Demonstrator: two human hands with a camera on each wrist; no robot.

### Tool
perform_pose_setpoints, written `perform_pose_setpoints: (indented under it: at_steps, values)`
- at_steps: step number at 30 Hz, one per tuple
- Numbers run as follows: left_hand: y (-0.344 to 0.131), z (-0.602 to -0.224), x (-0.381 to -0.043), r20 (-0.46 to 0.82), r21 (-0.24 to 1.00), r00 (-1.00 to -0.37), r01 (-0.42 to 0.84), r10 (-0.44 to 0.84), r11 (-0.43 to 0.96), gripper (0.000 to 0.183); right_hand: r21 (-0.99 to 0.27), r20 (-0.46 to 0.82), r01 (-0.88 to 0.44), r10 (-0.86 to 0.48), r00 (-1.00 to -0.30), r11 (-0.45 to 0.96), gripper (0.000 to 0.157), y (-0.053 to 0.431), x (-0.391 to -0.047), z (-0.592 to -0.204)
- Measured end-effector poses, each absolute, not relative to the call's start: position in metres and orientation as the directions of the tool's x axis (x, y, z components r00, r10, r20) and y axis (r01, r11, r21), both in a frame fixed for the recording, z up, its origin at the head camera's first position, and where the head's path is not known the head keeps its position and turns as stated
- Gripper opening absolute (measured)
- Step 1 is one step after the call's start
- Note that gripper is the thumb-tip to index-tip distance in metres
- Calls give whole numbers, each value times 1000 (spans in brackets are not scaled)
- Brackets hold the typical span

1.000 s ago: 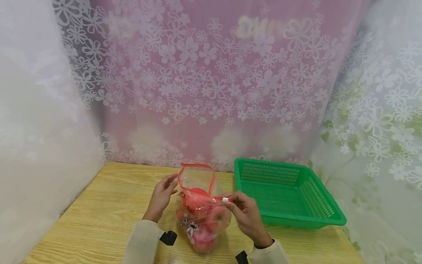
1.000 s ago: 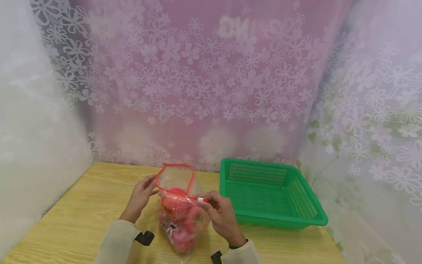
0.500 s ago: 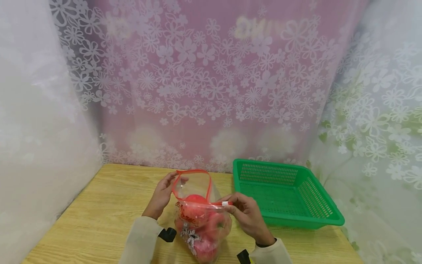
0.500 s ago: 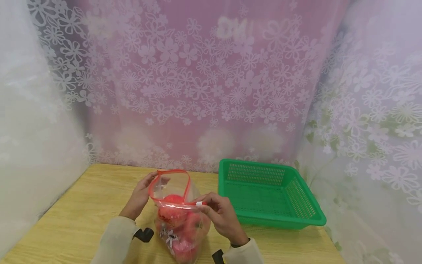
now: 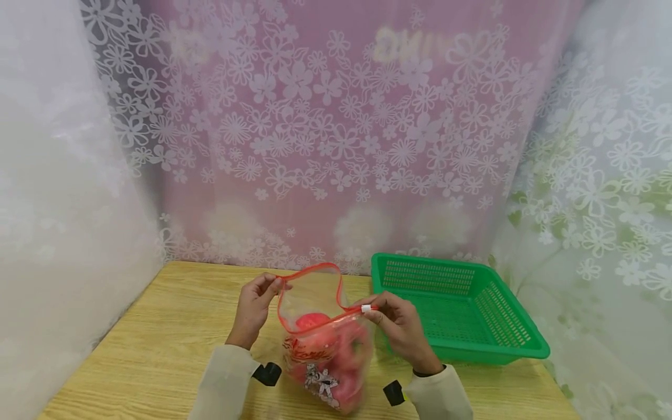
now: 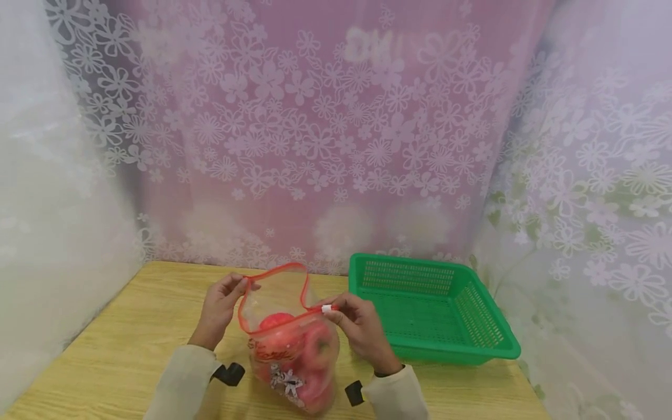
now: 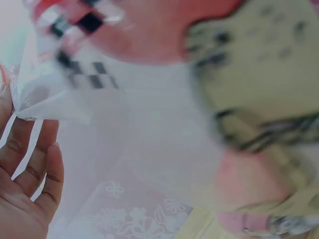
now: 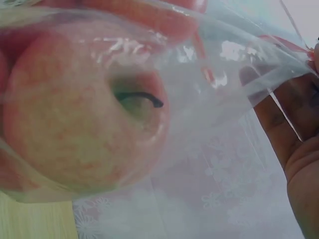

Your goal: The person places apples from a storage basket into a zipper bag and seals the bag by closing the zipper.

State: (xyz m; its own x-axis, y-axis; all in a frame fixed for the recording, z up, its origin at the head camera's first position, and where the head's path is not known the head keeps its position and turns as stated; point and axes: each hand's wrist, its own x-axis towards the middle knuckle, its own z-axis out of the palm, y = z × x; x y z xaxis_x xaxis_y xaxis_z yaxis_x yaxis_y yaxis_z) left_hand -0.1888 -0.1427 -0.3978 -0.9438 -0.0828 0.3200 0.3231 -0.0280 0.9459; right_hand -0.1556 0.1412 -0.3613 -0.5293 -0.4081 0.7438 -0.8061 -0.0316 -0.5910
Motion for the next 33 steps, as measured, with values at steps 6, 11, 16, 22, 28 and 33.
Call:
perform_pose_setpoints:
  at_steps: [6,11,16,22,28,33]
  values:
    - [-142,-391,-184,371,924,-921,379,-122,-48,25,-590,737,-806,-383,-557,37,16,148,-165,-357]
    - [-143,-388,-181,402,910,-903,412,-153,-42,23,-582,737,-809,-370,-565,77,15,152,-175,-357]
    - [-145,-387,-180,426,898,-877,439,-220,-10,22,-567,745,-816,-352,-566,114,14,154,-186,-357]
    - [-149,-384,-181,398,911,-863,413,-312,20,22,-584,734,-798,-323,-598,151,16,151,-191,-348]
    - [-154,-382,-184,377,912,-833,409,-405,6,22,-628,705,-754,-271,-655,191,7,146,-199,-340]
    - [-156,-383,-187,380,905,-815,424,-437,-5,23,-656,686,-717,-212,-696,235,6,146,-222,-349]
